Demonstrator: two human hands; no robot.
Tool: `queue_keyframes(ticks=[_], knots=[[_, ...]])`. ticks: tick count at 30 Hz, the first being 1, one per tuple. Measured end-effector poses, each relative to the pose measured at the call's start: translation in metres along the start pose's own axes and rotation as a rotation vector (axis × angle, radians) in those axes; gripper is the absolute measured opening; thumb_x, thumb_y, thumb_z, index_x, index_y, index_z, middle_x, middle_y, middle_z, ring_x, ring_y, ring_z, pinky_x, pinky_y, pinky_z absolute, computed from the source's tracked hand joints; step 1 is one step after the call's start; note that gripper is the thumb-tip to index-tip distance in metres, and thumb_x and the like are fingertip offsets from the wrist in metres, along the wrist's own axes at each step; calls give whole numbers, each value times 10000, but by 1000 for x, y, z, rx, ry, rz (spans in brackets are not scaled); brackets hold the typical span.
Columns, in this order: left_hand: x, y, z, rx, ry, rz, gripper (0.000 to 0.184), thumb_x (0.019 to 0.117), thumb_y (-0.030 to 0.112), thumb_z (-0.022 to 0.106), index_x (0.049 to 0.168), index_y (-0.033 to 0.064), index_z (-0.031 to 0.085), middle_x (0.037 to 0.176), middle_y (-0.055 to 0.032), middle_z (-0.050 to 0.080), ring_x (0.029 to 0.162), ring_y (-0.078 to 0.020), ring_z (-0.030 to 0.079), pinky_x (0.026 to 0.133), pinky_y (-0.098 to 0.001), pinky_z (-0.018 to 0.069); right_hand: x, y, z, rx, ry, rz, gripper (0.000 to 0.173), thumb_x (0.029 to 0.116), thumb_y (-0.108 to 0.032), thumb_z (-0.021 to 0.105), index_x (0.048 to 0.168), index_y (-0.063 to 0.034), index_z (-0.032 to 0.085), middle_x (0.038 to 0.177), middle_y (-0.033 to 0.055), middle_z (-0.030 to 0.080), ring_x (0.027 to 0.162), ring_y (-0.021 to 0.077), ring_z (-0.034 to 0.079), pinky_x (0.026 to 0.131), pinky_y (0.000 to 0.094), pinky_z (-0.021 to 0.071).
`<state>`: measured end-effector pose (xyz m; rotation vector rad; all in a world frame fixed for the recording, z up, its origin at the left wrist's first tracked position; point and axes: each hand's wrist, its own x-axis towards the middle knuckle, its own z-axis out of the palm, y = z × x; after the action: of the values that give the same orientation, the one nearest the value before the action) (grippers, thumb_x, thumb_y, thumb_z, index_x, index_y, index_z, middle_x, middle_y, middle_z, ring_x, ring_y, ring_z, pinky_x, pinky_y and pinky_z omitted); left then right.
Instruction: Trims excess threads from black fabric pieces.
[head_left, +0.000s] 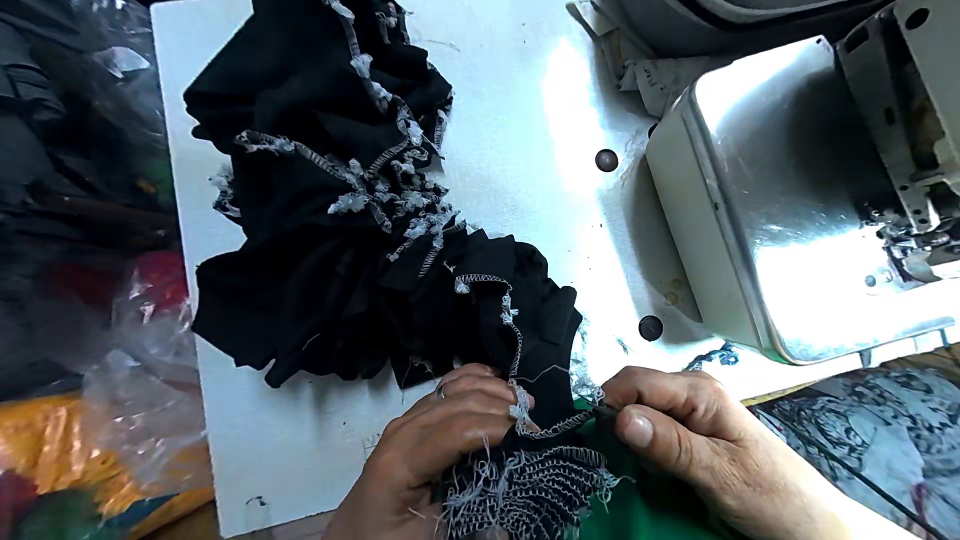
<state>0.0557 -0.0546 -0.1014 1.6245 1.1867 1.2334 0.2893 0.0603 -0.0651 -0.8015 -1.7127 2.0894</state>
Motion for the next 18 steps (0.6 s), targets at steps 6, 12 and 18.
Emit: queue_keyframes(ticks=[6,12,18], knots=[[-7,-2,-5,-38,-13,-21,340,1012,493,561,1147,189,630,1162,131,660,1221,29,555,1138,-228,373,-1,0,-10,44,168,13,359,1050,-462,493,841,-201,624,625,-154,421,546,-128,363,493,50,288],[-12,7,-5,-106,32,-101,238,1014,407,596,1190,263,667,1309,192,605,1248,50,541,1053,-160,453,-2,0,-8,125,246,61,337,970,-560,573,999,-237,665,677,-174,496,566,-117,423,509,58,345],[-10,9,2,-180,46,-105,217,1001,400,621,1192,325,691,1454,193,508,1297,1,532,1058,-189,486,7,-7,-12,-83,19,-23,432,1040,-499,488,1041,-121,696,711,-125,534,623,-117,457,560,59,375]])
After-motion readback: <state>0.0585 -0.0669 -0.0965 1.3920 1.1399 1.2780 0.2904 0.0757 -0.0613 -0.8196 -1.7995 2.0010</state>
